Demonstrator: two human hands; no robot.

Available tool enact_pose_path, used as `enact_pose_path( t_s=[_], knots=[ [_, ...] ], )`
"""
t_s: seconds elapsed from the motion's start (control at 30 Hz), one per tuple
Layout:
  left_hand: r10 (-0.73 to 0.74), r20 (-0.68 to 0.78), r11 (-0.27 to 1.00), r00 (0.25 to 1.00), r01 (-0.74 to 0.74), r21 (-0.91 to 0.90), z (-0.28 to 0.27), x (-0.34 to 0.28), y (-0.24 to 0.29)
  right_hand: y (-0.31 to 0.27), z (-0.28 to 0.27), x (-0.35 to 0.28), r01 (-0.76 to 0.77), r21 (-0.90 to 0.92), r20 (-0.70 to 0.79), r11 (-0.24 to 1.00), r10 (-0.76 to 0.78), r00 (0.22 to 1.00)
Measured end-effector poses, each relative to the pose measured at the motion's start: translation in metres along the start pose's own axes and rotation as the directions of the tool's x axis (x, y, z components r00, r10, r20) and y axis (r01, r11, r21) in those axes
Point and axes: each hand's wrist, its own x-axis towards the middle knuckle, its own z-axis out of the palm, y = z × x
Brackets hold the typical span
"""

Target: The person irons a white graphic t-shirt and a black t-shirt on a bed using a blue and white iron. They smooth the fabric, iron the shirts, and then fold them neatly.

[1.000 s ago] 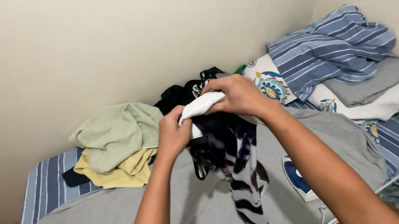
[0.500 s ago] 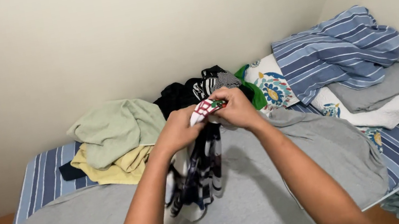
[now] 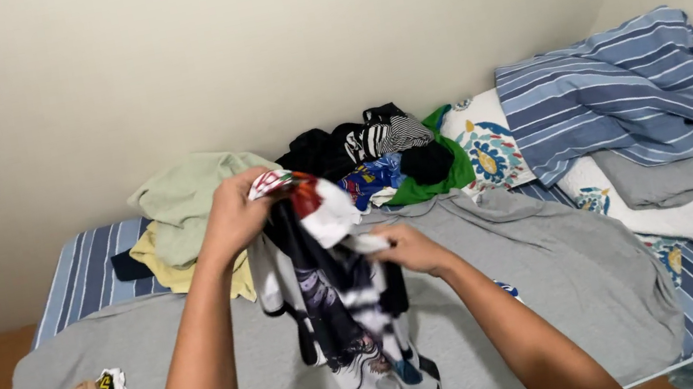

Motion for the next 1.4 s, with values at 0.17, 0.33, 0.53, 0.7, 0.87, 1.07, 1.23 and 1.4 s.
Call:
enact_pose_path(
  t_s=[0.17, 0.33, 0.53, 0.7, 0.87, 1.07, 1.23, 1.4],
  knots=[
    [-0.009, -0.077, 0.976, 0.997, 0.025, 0.214, -0.001, -0.021, -0.009, 0.015, -0.006, 0.002, -0.021, 0.614, -0.178, 0.789, 0.164, 0.97],
    [-0.193, -0.191, 0.948, 0.962, 0.233, 0.215, 0.0, -0.029, 0.003, -0.025, -0.033, -0.008, 0.068, 0.481, -0.319, 0.874, 0.102, 0.942],
    [-0.077, -0.461, 0.953, 0.884, 0.201, 0.226, -0.018, -0.039, -0.005, 0.0, -0.058, -0.03, -0.1, -0.298, -0.042, 0.949, 0.091, 0.995],
    [-0.121, -0.532, 0.926, 0.838, 0.288, 0.244, -0.042, -0.046, -0.012, 0.042, -0.072, -0.045, -0.385, -0.493, -0.285, 0.78, 0.273, 0.919],
    [-0.088, -0.437, 0.946, 0.895, 0.213, 0.246, -0.049, -0.045, -0.039, 0.028, -0.092, -0.045, -0.505, -0.458, -0.658, 0.732, 0.103, 0.746],
    [-0.093, -0.487, 0.914, 0.868, 0.269, 0.305, -0.069, -0.049, -0.052, 0.073, -0.117, -0.046, -0.511, -0.378, -0.841, 0.772, -0.055, 0.538],
    [0.005, -0.551, 0.902, 0.835, 0.235, 0.363, -0.09, -0.059, -0.052, 0.116, -0.137, -0.056, -0.367, -0.261, -0.833, 0.893, -0.017, 0.552],
    [-0.626, 0.081, 0.69, 0.776, 0.502, 0.522, -0.104, -0.069, -0.044, 0.103, -0.135, -0.074, -0.439, 0.194, -0.35, 0.877, 0.48, 0.804]
  ],
)
